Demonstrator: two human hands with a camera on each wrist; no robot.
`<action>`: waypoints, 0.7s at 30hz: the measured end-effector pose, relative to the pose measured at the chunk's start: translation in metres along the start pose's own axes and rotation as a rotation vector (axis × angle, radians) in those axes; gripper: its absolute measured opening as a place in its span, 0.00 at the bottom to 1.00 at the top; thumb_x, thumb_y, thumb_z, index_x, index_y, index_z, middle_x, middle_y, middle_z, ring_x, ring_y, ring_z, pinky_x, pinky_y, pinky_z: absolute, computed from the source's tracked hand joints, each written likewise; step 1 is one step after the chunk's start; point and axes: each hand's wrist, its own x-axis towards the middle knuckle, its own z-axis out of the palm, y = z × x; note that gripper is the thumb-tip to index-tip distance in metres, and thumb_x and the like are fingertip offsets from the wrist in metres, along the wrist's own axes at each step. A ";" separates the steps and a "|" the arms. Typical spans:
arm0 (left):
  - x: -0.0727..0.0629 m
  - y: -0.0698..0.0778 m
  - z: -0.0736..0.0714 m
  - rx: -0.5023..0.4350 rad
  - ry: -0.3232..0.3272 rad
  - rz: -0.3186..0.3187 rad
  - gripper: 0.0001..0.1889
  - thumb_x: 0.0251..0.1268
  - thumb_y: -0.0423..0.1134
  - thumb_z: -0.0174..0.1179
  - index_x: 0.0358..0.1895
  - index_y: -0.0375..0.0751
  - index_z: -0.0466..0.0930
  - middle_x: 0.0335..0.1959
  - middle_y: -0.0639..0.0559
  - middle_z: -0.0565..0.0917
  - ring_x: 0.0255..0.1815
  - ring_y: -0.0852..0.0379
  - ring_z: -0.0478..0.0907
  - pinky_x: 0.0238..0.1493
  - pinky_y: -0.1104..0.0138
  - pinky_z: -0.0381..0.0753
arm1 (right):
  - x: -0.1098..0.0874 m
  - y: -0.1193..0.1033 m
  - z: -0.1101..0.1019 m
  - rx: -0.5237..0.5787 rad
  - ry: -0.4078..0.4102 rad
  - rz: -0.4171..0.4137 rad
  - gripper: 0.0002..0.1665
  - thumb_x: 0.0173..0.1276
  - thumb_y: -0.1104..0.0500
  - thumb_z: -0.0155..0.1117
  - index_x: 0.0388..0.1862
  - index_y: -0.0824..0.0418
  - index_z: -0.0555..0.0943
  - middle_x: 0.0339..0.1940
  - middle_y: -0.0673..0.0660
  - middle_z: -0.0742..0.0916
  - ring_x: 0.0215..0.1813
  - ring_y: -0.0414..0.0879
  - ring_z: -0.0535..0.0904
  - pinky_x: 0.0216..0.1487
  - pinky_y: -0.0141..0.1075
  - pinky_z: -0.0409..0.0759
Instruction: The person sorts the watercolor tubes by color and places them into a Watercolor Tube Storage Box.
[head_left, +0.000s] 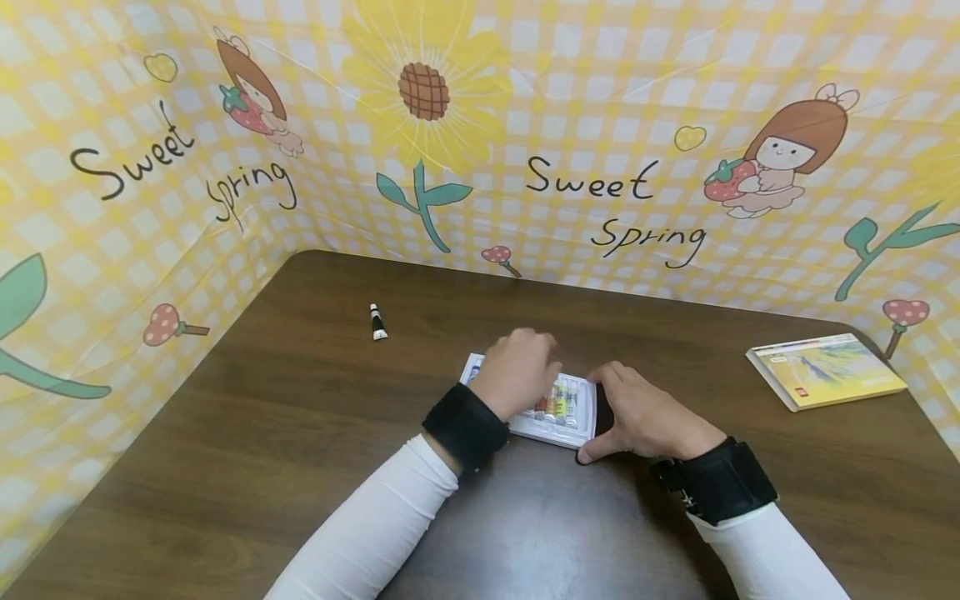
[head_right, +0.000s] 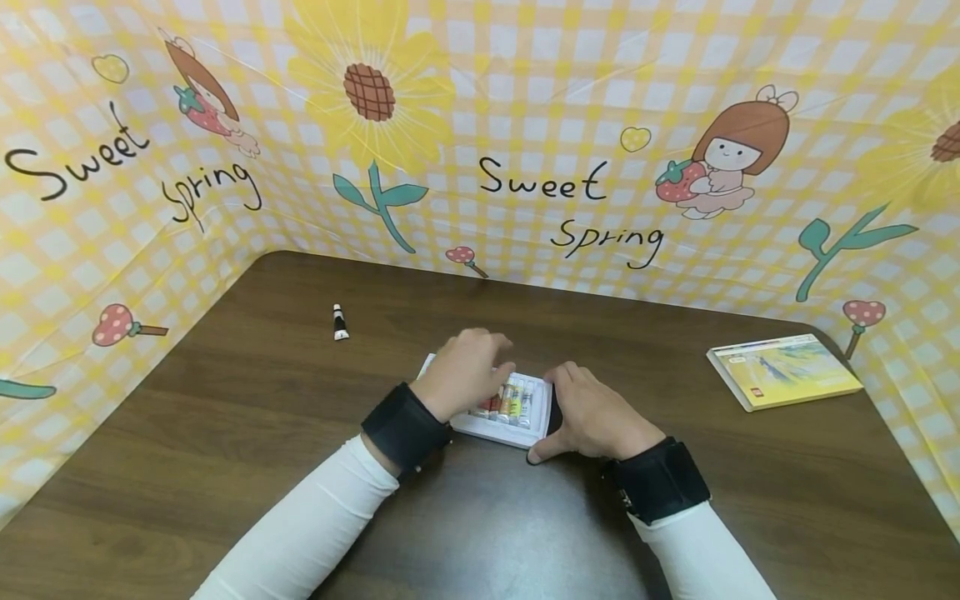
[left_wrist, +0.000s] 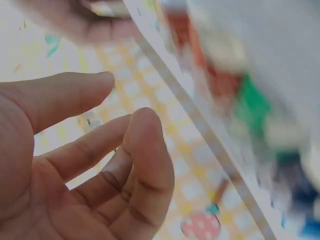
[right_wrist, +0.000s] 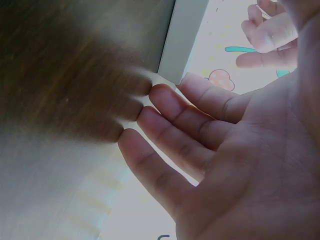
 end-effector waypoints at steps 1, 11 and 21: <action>0.002 -0.005 -0.004 -0.002 0.018 -0.018 0.16 0.76 0.42 0.63 0.59 0.38 0.86 0.53 0.41 0.89 0.51 0.45 0.89 0.49 0.53 0.88 | 0.000 0.000 0.000 0.000 -0.003 0.004 0.61 0.45 0.35 0.88 0.68 0.67 0.72 0.65 0.63 0.79 0.64 0.56 0.75 0.68 0.56 0.77; 0.012 -0.079 -0.042 0.030 0.186 -0.276 0.21 0.78 0.44 0.61 0.67 0.37 0.80 0.62 0.36 0.84 0.62 0.37 0.83 0.57 0.42 0.85 | 0.000 0.000 0.000 0.000 -0.020 0.029 0.63 0.45 0.33 0.87 0.69 0.66 0.70 0.66 0.63 0.78 0.64 0.56 0.74 0.68 0.57 0.77; -0.006 -0.177 -0.066 -0.037 0.257 -0.528 0.16 0.73 0.40 0.61 0.51 0.29 0.87 0.54 0.25 0.84 0.55 0.24 0.83 0.53 0.38 0.84 | 0.001 0.000 0.001 0.006 -0.022 0.039 0.63 0.46 0.33 0.87 0.70 0.67 0.70 0.66 0.63 0.78 0.63 0.55 0.74 0.68 0.55 0.77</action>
